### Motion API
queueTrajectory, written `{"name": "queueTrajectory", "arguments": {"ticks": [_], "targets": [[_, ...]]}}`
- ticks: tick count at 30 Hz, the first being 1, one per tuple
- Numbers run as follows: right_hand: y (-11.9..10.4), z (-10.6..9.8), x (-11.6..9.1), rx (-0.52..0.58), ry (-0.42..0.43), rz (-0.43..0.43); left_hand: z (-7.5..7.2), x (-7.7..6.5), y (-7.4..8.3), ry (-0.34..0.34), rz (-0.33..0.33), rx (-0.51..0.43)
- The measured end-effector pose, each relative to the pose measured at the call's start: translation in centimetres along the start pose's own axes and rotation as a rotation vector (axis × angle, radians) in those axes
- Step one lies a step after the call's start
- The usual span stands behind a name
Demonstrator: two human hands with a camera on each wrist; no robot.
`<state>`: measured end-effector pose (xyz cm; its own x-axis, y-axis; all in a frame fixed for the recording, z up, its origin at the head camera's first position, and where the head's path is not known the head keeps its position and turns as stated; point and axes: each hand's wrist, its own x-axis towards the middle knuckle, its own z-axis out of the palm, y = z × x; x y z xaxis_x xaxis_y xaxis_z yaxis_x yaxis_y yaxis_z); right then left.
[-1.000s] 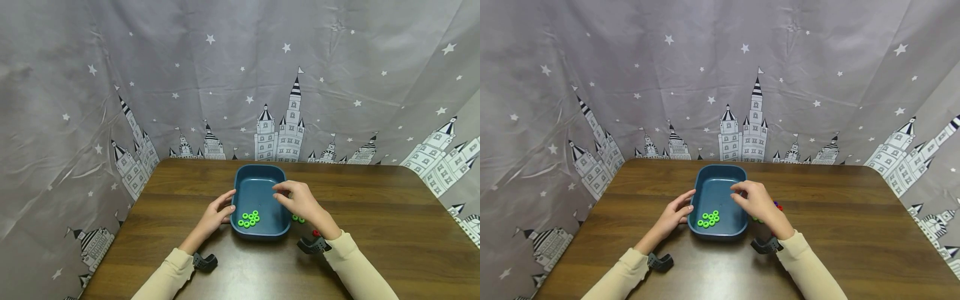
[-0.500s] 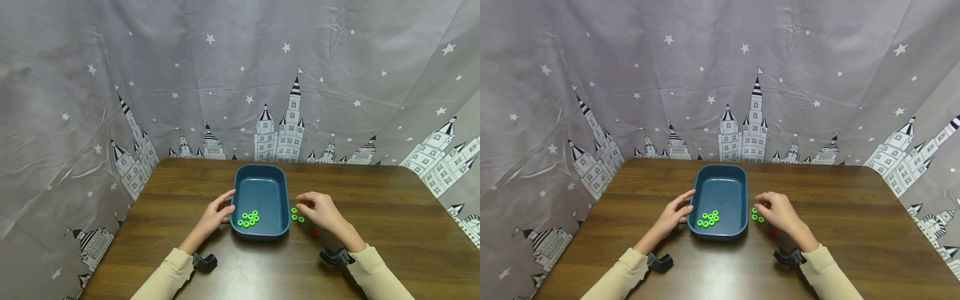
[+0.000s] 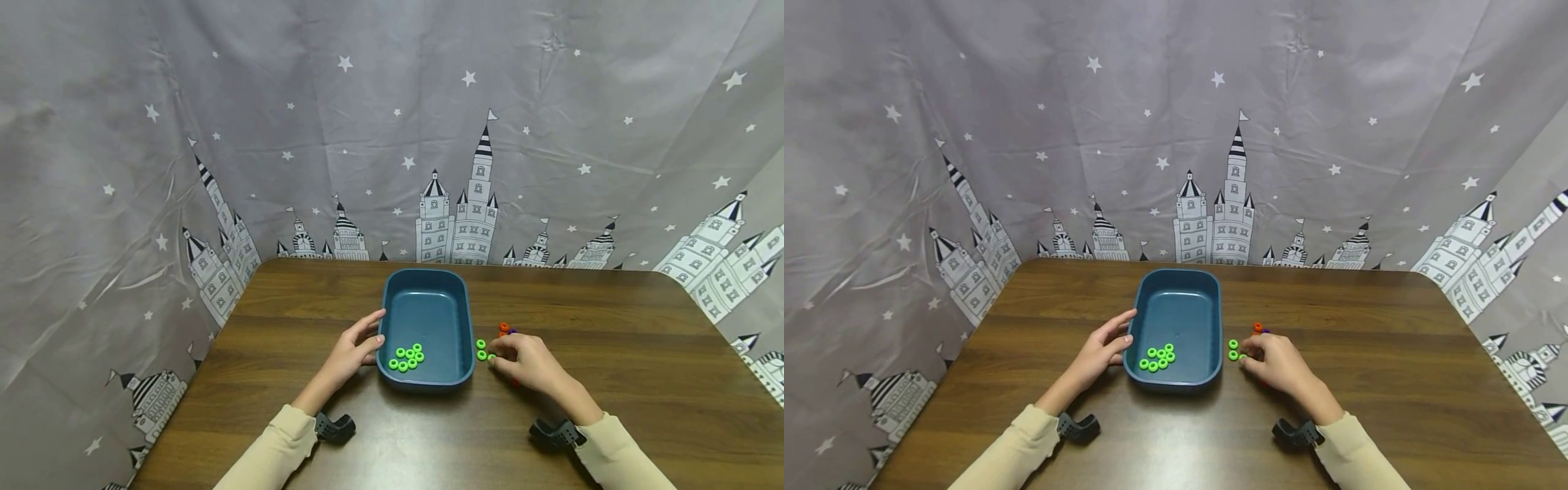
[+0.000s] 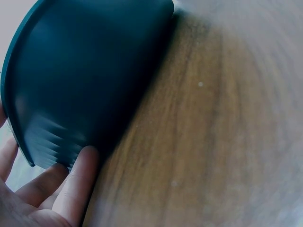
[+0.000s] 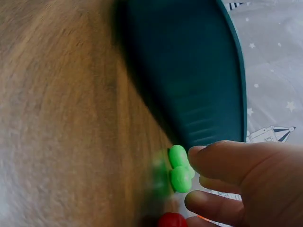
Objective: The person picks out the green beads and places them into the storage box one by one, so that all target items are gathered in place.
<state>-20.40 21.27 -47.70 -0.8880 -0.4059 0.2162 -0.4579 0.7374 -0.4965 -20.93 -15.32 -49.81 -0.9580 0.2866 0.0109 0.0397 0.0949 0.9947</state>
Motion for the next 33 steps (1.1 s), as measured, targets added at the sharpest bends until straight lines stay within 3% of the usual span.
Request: {"name": "queueTrajectory", "arguments": {"ticks": [33], "targets": [[-0.18,0.61,-0.16,-0.050,0.003,-0.037,0.06,-0.01,0.17,0.000,-0.003,0.000]]}}
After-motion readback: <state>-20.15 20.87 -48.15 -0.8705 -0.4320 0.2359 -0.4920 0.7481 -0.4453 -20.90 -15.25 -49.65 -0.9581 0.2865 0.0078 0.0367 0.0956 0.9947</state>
